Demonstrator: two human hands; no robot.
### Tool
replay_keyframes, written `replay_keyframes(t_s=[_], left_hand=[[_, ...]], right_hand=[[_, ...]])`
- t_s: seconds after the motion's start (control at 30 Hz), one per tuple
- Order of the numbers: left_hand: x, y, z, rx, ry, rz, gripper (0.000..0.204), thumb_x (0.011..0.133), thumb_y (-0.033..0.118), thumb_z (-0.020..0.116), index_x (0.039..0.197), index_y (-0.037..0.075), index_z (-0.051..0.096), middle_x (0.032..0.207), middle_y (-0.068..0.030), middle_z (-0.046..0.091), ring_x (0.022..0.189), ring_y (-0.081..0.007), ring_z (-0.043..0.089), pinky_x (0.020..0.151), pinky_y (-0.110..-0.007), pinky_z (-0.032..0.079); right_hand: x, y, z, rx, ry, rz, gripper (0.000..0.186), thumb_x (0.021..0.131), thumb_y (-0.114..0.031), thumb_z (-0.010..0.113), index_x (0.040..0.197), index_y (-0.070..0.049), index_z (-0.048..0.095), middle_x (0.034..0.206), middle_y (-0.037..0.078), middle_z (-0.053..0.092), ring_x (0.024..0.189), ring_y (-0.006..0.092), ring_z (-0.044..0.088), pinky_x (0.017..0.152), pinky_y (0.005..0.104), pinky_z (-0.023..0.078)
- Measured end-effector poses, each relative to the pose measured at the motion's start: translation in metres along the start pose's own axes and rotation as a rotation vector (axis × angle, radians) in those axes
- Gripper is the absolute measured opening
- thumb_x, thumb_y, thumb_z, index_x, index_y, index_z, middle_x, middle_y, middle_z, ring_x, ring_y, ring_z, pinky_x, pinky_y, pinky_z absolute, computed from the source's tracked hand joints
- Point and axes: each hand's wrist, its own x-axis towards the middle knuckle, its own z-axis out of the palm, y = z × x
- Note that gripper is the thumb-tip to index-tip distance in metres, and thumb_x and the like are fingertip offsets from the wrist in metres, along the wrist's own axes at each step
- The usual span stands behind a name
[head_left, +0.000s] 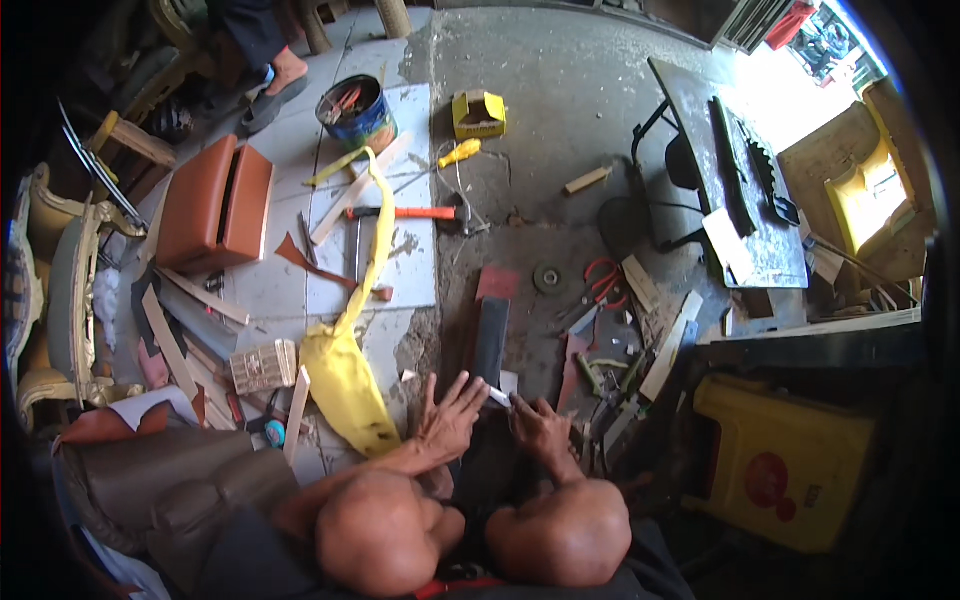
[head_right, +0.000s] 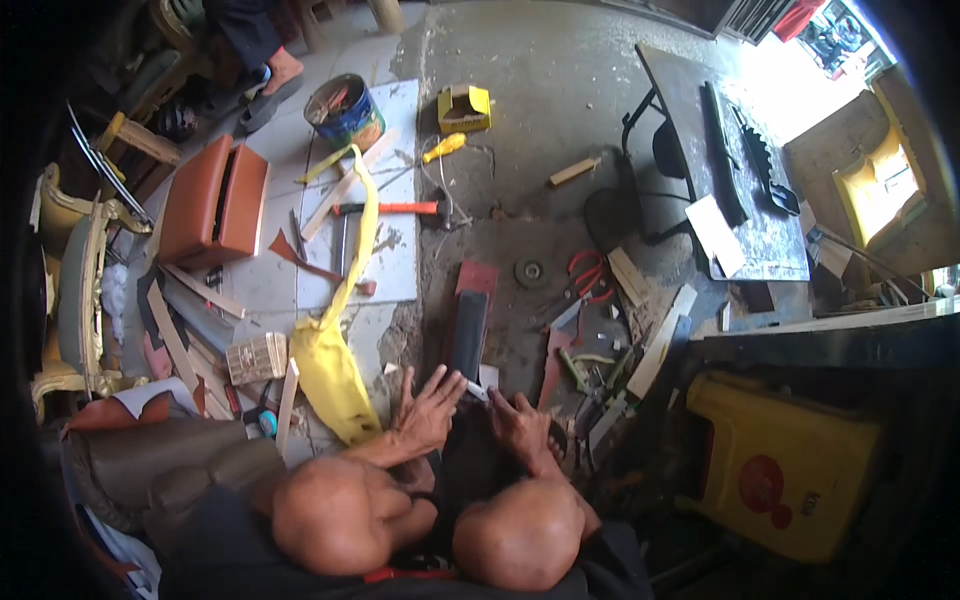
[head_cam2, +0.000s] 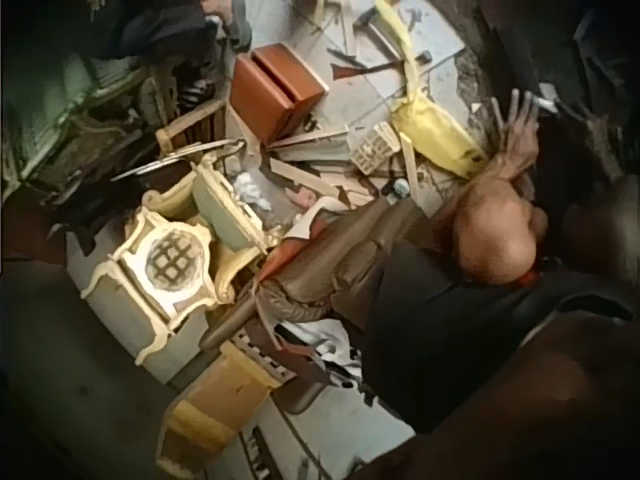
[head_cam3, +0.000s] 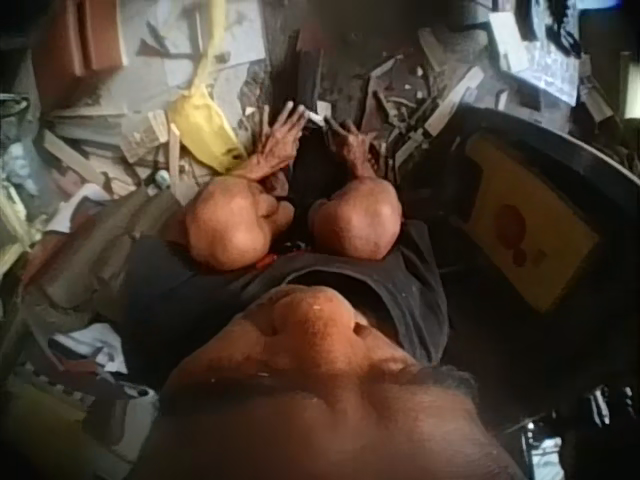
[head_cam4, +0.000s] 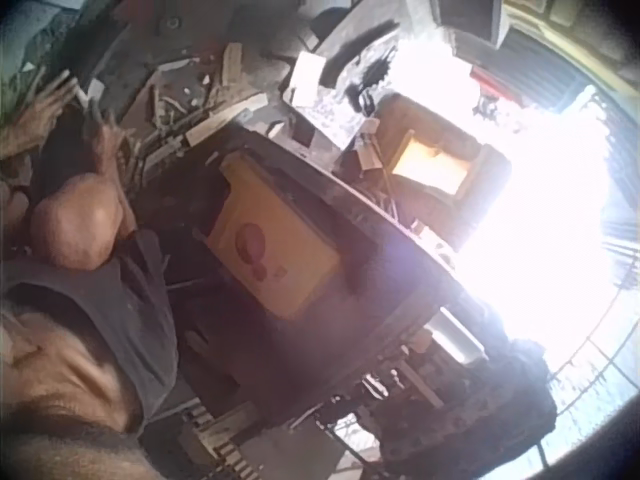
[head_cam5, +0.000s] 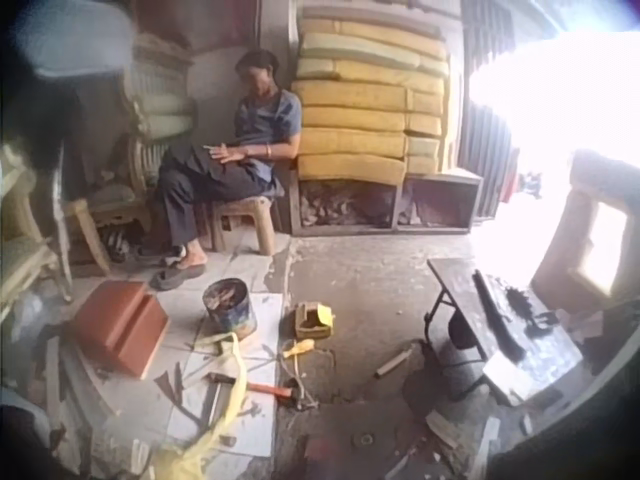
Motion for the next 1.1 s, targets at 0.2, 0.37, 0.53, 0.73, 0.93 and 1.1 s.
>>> replay_keyframes(t_s=[0.2,0.37,0.53,0.73,0.93,1.1], left_hand=[[0.092,-0.059,0.008,-0.039,0.168,0.000,0.056,0.098,0.020,0.056,0.149,-0.002,0.052,0.159,-0.0172,0.049,0.157,-0.0351,0.029,0.125,-0.068,0.013],[-0.021,-0.009,0.040,-0.051,0.003,-0.022,0.067,0.090,0.025,0.063,0.153,0.003,0.052,0.161,-0.0125,0.048,0.158,-0.0324,0.029,0.122,-0.074,0.009],[0.081,-0.069,0.011,-0.067,0.145,-0.066,0.058,0.095,0.014,0.052,0.151,0.000,0.051,0.163,-0.0151,0.045,0.157,-0.0353,0.029,0.124,-0.068,0.016],[0.000,-0.006,0.032,-0.090,0.024,-0.072,0.057,0.096,0.020,0.057,0.150,0.005,0.055,0.159,-0.0144,0.051,0.156,-0.0329,0.035,0.122,-0.072,0.013],[0.044,-0.036,0.012,-0.026,0.107,-0.047,0.058,0.095,0.019,0.056,0.150,0.001,0.054,0.159,-0.0158,0.050,0.155,-0.0353,0.035,0.123,-0.070,0.014],[0.025,-0.026,0.016,-0.057,0.062,-0.044,0.061,0.093,0.021,0.058,0.150,0.003,0.054,0.162,-0.0142,0.046,0.156,-0.0346,0.033,0.120,-0.075,0.015]], right_hand=[[0.065,0.016,0.019,0.214,-0.111,0.273,0.044,0.090,-0.028,0.074,0.134,-0.026,0.071,0.087,0.013,0.065,0.059,0.0336,0.066,0.056,0.0497,0.051],[-0.021,-0.015,0.005,0.143,-0.055,0.133,0.036,0.087,-0.026,0.078,0.123,-0.027,0.079,0.079,0.008,0.063,0.063,0.0305,0.069,0.057,0.0484,0.055],[0.035,-0.017,0.019,0.092,-0.214,0.277,0.038,0.089,-0.034,0.076,0.127,-0.028,0.076,0.089,0.012,0.067,0.061,0.0291,0.069,0.050,0.0432,0.052],[-0.036,-0.018,0.006,0.192,-0.042,0.165,0.038,0.087,-0.029,0.079,0.125,-0.026,0.078,0.083,0.011,0.066,0.062,0.0299,0.069,0.049,0.0457,0.051],[0.023,-0.008,0.012,0.120,-0.204,0.258,0.044,0.088,-0.030,0.077,0.132,-0.025,0.074,0.082,0.011,0.065,0.065,0.0325,0.070,0.062,0.0471,0.056],[0.009,-0.015,0.003,0.108,-0.132,0.225,0.035,0.088,-0.027,0.078,0.122,-0.024,0.078,0.080,0.014,0.064,0.067,0.0338,0.070,0.073,0.0534,0.057]])
